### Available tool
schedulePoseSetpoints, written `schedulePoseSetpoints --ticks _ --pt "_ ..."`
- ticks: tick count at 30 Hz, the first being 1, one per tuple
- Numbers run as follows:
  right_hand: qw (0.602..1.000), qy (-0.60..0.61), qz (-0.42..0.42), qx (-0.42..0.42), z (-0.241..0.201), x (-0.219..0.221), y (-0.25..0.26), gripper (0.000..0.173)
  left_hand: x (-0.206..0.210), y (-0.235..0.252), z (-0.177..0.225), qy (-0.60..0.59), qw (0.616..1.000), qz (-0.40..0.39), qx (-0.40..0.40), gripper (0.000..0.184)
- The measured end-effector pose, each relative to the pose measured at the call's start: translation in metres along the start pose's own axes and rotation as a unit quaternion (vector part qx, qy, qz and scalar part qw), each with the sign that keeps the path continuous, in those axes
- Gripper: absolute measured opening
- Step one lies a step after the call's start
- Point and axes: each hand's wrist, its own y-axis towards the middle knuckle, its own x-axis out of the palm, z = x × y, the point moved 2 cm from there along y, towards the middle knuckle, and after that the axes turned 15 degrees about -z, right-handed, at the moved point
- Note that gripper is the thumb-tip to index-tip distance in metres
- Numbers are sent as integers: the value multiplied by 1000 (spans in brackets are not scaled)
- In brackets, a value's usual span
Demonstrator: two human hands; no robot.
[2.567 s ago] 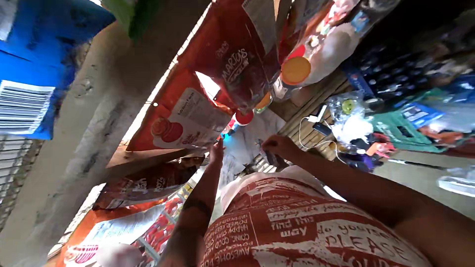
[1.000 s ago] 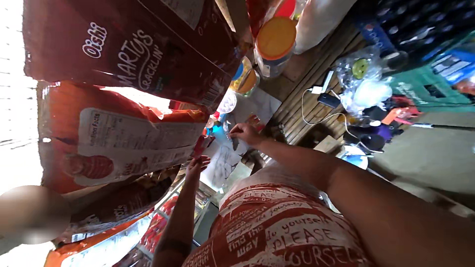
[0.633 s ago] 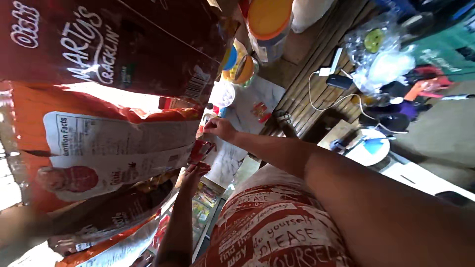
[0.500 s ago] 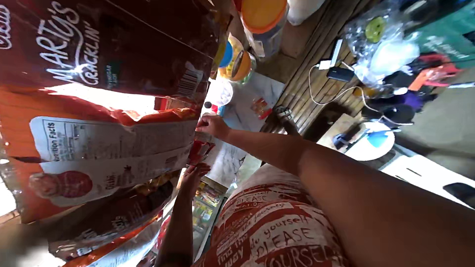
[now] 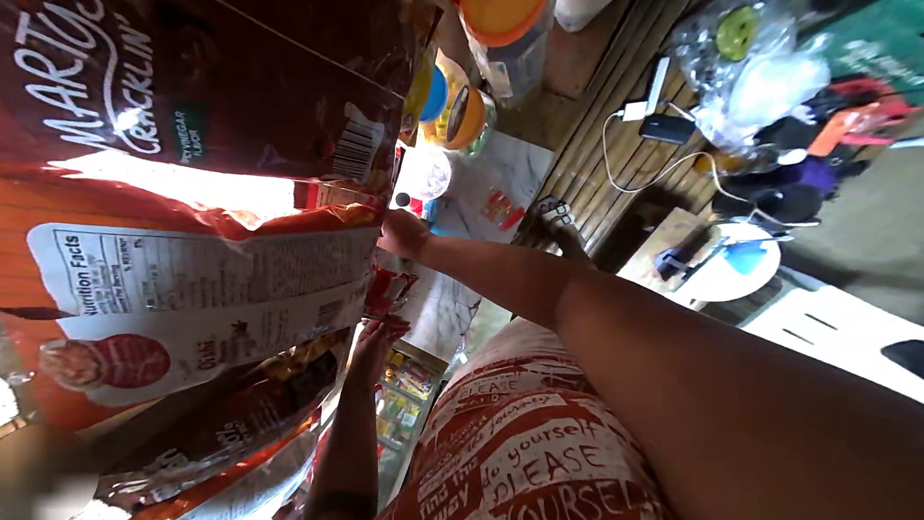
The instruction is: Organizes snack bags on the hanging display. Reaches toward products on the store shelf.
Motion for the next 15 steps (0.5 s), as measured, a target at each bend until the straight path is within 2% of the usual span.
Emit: schedulePoseSetpoints --ticks 4,10,15 --pt "999 -29 10 -19 -9 4 -4 21 3 -1 2 4 1000 1 1 30" --pt "985 -74 107 -116 11 29 -7 13 1 -1 2 3 1000 4 -3 30" --pt "962 -129 192 -148 19 37 -8 6 0 0 1 -4 1000 11 -4 30"
